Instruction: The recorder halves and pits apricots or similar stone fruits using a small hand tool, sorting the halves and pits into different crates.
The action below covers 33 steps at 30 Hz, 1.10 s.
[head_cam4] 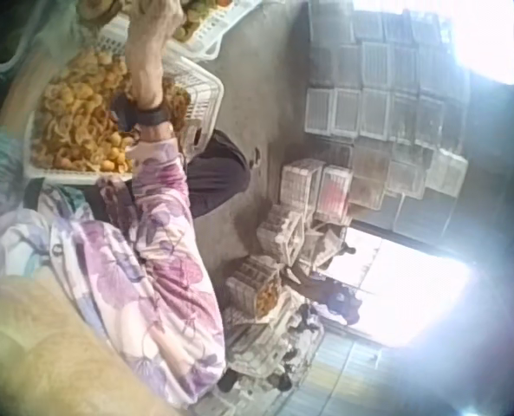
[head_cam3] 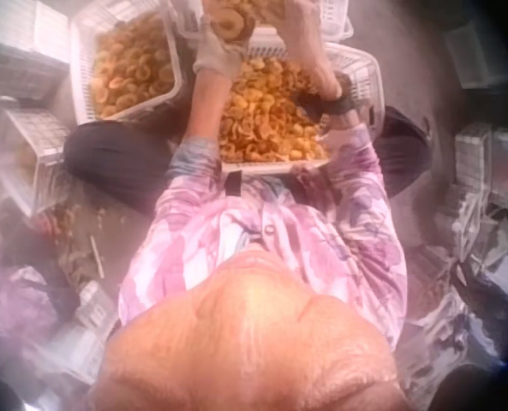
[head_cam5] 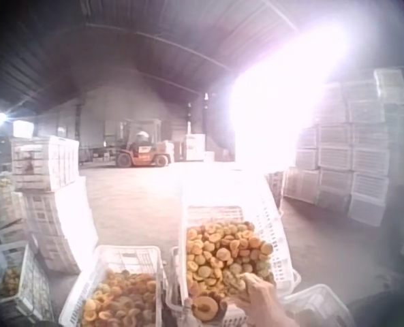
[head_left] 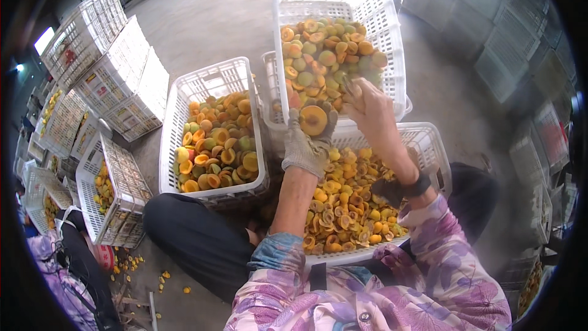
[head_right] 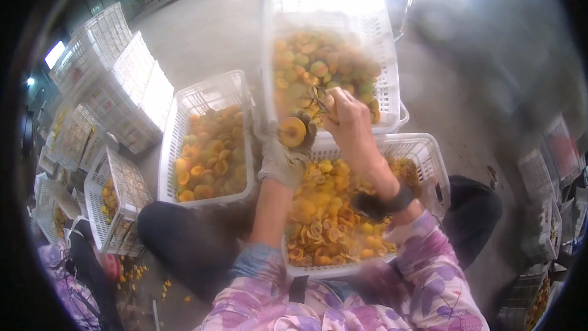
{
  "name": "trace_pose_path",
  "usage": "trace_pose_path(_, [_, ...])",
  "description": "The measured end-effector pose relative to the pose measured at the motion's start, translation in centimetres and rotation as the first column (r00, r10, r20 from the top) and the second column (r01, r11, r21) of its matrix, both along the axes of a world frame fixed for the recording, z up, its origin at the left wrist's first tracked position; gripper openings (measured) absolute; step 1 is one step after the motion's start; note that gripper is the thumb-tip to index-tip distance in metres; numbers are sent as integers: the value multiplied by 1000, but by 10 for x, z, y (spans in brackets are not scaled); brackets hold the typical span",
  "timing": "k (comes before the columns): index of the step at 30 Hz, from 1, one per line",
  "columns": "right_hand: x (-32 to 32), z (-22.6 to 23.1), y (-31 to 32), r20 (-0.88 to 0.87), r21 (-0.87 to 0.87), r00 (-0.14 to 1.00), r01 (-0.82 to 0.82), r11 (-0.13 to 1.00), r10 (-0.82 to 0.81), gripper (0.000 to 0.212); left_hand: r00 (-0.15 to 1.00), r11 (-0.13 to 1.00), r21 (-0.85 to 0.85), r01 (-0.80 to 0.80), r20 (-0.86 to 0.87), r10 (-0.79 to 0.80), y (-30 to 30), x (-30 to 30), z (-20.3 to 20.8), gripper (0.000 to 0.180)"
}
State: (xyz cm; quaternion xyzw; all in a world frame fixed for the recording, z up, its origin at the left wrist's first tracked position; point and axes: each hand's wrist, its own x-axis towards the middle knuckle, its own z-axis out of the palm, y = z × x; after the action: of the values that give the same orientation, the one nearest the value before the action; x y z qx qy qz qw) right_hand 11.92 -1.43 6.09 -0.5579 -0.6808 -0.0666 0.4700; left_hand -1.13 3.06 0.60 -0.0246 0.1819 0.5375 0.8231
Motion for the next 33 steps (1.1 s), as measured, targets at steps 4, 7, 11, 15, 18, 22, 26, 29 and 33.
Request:
trace_pose_path(4, [-24,-49,-17,-79,-304,981,145,942,-176,24,994,976,199,-88,-50,100,-3,0,3,38])
trace_pose_path(7, [-38,-58,-30,-6,-255,982,179,950,-187,22,987,973,225,-53,-137,86,-13,2,6,40])
trace_pose_path(11, [-45,-60,-23,73,-297,955,295,908,-286,29,944,967,254,-20,-314,102,-28,6,17,42])
trace_pose_path(15, [-45,-57,-24,104,-342,966,256,904,-235,42,943,970,240,-39,-312,116,-28,9,16,43])
trace_pose_path(18, [-45,-57,-24,90,-348,973,229,909,-210,46,952,965,260,-40,-283,115,-26,9,10,43])
trace_pose_path(22, [-44,-56,-25,51,-340,980,198,919,-192,47,950,939,342,-33,-281,136,-31,9,11,40])
trace_pose_path(26, [-31,-65,-16,14,-369,993,115,922,-118,25,914,939,342,-25,-373,160,-32,11,3,38])
trace_pose_path(29, [3,-70,-13,22,-387,993,-99,917,117,18,771,855,510,89,-579,266,-36,8,-1,38])
trace_pose_path(33, [16,-28,-28,-49,-533,989,-142,834,137,15,831,749,605,270,-539,136,-38,-1,21,38])
